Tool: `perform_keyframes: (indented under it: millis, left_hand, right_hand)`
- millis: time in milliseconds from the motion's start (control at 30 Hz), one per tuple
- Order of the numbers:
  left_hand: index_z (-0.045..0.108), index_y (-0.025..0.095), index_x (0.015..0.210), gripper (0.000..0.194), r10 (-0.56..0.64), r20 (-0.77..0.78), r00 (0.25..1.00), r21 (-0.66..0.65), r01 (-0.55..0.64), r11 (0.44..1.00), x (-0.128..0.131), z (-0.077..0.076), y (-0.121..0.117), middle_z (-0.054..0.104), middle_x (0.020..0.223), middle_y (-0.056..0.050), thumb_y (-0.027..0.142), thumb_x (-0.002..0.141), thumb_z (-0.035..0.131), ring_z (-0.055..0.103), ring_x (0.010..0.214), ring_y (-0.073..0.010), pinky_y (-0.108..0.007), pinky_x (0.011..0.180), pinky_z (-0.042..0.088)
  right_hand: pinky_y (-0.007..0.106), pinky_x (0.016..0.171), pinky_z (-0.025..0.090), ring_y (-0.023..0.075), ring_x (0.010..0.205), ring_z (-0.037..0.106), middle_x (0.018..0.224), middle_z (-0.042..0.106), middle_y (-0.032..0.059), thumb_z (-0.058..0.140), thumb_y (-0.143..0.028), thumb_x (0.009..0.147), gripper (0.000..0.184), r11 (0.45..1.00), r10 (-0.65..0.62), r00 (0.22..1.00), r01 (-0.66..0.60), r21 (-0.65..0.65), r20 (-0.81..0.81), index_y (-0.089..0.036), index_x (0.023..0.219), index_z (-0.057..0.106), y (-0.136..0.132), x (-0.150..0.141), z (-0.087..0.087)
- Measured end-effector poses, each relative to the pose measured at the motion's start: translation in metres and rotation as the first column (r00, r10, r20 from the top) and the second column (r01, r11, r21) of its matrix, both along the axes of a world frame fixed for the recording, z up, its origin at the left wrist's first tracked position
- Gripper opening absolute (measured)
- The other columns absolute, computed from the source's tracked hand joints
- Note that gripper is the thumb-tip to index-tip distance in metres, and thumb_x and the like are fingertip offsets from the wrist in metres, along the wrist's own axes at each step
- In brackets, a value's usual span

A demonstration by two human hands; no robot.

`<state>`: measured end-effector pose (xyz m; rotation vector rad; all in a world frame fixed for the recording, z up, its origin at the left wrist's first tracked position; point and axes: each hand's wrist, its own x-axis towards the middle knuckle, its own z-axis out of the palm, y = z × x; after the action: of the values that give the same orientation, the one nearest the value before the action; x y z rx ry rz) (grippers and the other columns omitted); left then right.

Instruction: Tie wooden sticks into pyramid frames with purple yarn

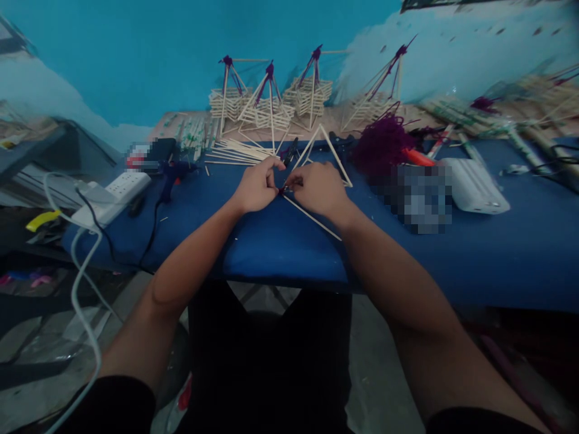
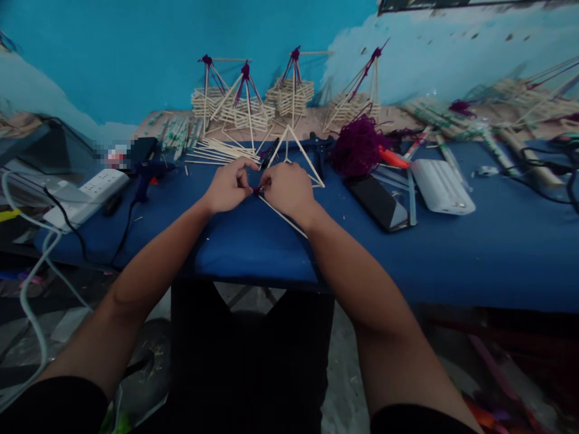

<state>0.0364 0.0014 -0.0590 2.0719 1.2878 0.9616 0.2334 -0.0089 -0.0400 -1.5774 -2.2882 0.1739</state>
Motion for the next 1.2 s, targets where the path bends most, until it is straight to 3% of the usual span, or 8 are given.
perform_keyframes:
  millis: [200, 467, 733, 867, 1067, 1200]
  left_hand:
    - [0.072, 0.019, 0.122, 0.058, 0.044, -0.090, 0.995, -0.079, -0.051, 0.996, -0.002, 0.008, -0.005, 0.072, 0.074, 0.004, -0.002, 0.069, 0.067, 0.068, 0.074, -0.0203, -0.033, 0.078, 0.046]
    - [0.087, 0.017, 0.114, 0.048, 0.068, -0.264, 0.962, -0.036, -0.080, 0.996, -0.002, 0.012, -0.005, 0.082, 0.083, -0.003, 0.003, 0.072, 0.067, 0.073, 0.083, -0.0219, -0.034, 0.085, 0.053]
    - [0.095, 0.018, 0.103, 0.034, 0.101, -0.293, 0.951, -0.011, -0.109, 0.994, -0.001, 0.013, -0.009, 0.088, 0.096, -0.010, 0.010, 0.081, 0.070, 0.081, 0.090, -0.0245, -0.040, 0.096, 0.063]
    - [0.094, 0.018, 0.112, 0.033, 0.075, -0.308, 0.949, 0.024, -0.071, 0.997, -0.001, 0.012, -0.008, 0.088, 0.100, -0.010, 0.017, 0.083, 0.078, 0.079, 0.092, -0.0251, -0.040, 0.097, 0.062]
    - [0.094, 0.020, 0.110, 0.028, 0.068, -0.387, 0.920, -0.002, -0.075, 0.997, 0.002, 0.014, -0.010, 0.086, 0.100, -0.009, 0.028, 0.086, 0.081, 0.077, 0.094, -0.0273, -0.041, 0.090, 0.059]
    - [0.093, 0.022, 0.114, 0.034, 0.058, -0.414, 0.908, -0.017, -0.072, 0.997, 0.004, 0.020, -0.016, 0.086, 0.103, -0.008, 0.025, 0.084, 0.079, 0.076, 0.096, -0.0268, -0.040, 0.089, 0.057]
  right_hand:
    - [0.045, 0.104, 0.056, 0.0355, 0.117, 0.076, 0.124, 0.086, 0.0139, 0.061, -0.015, 0.094, 0.039, 0.999, -0.040, 0.992, 0.042, -0.014, 0.117, -0.020, 0.118, 0.092, -0.007, -0.002, 0.007]
    - [0.041, 0.098, 0.057, 0.0336, 0.119, 0.076, 0.129, 0.085, 0.0124, 0.060, -0.014, 0.097, 0.042, 0.997, -0.036, 0.989, 0.046, -0.063, 0.145, -0.022, 0.124, 0.092, -0.013, -0.006, 0.015]
    - [0.046, 0.101, 0.059, 0.0357, 0.112, 0.077, 0.118, 0.086, 0.0150, 0.062, -0.017, 0.097, 0.037, 0.995, -0.059, 0.988, 0.070, -0.071, 0.144, -0.020, 0.115, 0.093, -0.009, -0.003, 0.014]
    - [0.046, 0.100, 0.059, 0.0350, 0.108, 0.077, 0.111, 0.085, 0.0156, 0.063, -0.017, 0.096, 0.033, 0.992, -0.064, 0.990, 0.077, -0.099, 0.126, -0.020, 0.110, 0.093, -0.008, -0.002, 0.014]
    - [0.047, 0.105, 0.059, 0.0348, 0.110, 0.077, 0.112, 0.084, 0.0165, 0.063, -0.020, 0.099, 0.031, 0.991, -0.078, 0.993, 0.088, -0.105, 0.093, -0.020, 0.110, 0.092, -0.008, -0.002, 0.011]
    - [0.047, 0.105, 0.059, 0.0342, 0.110, 0.077, 0.112, 0.084, 0.0166, 0.063, -0.020, 0.098, 0.031, 0.991, -0.072, 0.994, 0.081, -0.107, 0.082, -0.020, 0.109, 0.092, -0.007, -0.002, 0.010]
